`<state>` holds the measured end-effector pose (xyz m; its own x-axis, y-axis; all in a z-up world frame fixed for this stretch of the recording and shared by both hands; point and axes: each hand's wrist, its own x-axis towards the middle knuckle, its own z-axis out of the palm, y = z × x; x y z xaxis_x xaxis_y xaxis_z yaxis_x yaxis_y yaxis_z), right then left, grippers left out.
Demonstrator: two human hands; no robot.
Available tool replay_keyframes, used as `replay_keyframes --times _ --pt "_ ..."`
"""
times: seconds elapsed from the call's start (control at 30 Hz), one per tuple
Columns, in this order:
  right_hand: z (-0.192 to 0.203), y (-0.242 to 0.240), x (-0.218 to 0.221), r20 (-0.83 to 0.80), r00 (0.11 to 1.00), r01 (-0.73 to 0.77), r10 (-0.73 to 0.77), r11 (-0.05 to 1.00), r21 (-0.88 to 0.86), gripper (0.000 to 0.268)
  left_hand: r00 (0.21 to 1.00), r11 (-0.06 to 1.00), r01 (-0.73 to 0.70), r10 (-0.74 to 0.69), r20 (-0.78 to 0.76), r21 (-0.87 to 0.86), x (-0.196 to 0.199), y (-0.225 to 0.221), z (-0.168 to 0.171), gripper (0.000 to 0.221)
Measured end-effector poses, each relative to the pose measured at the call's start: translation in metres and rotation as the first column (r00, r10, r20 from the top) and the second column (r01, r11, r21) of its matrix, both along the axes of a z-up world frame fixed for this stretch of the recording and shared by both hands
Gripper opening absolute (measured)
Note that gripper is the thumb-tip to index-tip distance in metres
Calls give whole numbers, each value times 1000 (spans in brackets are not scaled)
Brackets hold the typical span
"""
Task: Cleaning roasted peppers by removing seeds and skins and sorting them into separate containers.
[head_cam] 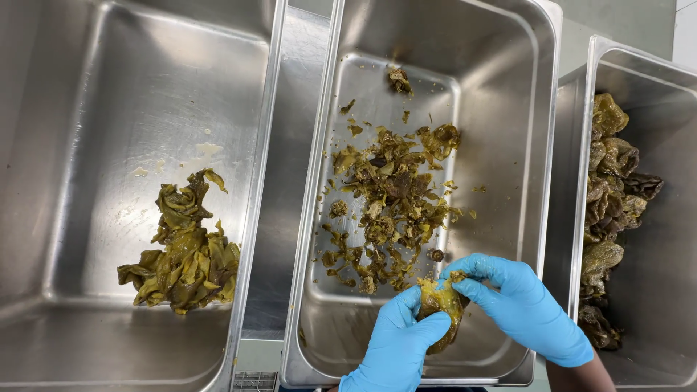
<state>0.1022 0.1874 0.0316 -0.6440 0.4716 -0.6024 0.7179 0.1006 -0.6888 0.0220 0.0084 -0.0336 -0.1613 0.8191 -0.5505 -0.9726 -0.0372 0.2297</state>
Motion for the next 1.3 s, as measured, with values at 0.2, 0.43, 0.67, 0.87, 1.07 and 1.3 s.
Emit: replay_keyframes --times 0.2,0.43,0.67,0.87,1.07,1.3 --pt "7 -7 -4 167 983 56 -73 993 101 21 1000 998 2 0 -28 59 1 -1 0 39" --pt "9 1 3 -110 967 245 -230 958 147 21 1000 998 6 -8 26 67 0 0 3 39" --pt "23 16 -10 -451 835 408 -316 905 122 25 999 999 22 -23 48 32 0 1 4 39" --pt "16 22 -31 -261 920 303 -291 953 6 30 998 998 22 -25 65 58 -2 1 4 38" --pt "-4 24 -27 -254 931 279 -262 960 35 22 998 996 45 -48 38 78 -1 -1 1 38" --pt "25 -6 -61 279 939 -5 -199 806 592 36 994 999 -2 -2 107 35 2 1 0 41"
